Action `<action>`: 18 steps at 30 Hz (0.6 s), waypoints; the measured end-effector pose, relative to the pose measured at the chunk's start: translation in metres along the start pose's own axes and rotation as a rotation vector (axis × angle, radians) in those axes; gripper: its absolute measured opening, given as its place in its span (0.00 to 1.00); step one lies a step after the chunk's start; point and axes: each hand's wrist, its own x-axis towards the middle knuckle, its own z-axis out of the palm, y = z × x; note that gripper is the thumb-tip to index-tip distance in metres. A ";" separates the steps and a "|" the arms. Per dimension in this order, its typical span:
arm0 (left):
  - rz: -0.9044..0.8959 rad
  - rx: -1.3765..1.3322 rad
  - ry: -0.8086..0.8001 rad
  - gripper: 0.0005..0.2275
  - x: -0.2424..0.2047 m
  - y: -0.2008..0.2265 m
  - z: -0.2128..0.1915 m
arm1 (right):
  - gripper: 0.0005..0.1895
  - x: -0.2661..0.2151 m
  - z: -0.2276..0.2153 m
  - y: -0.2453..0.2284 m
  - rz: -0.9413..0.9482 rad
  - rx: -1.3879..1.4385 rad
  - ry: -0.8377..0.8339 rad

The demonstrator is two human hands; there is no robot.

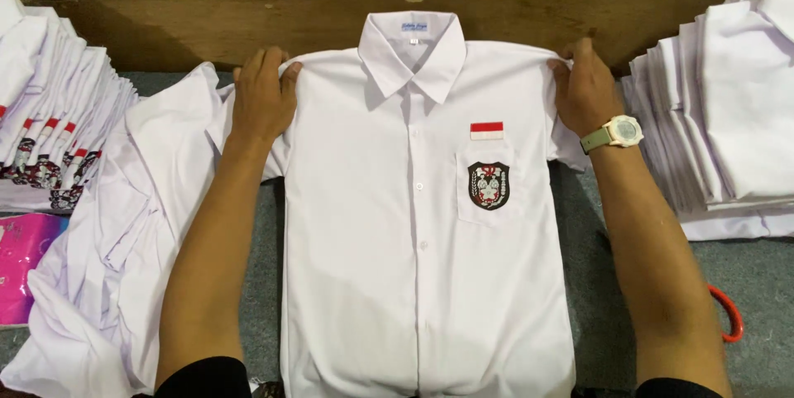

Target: Buttoning a white school shirt and trimming loose threads with scissors

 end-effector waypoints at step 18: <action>0.264 0.506 0.204 0.22 0.030 -0.018 0.040 | 0.22 0.010 0.032 0.031 -0.038 -0.688 -0.043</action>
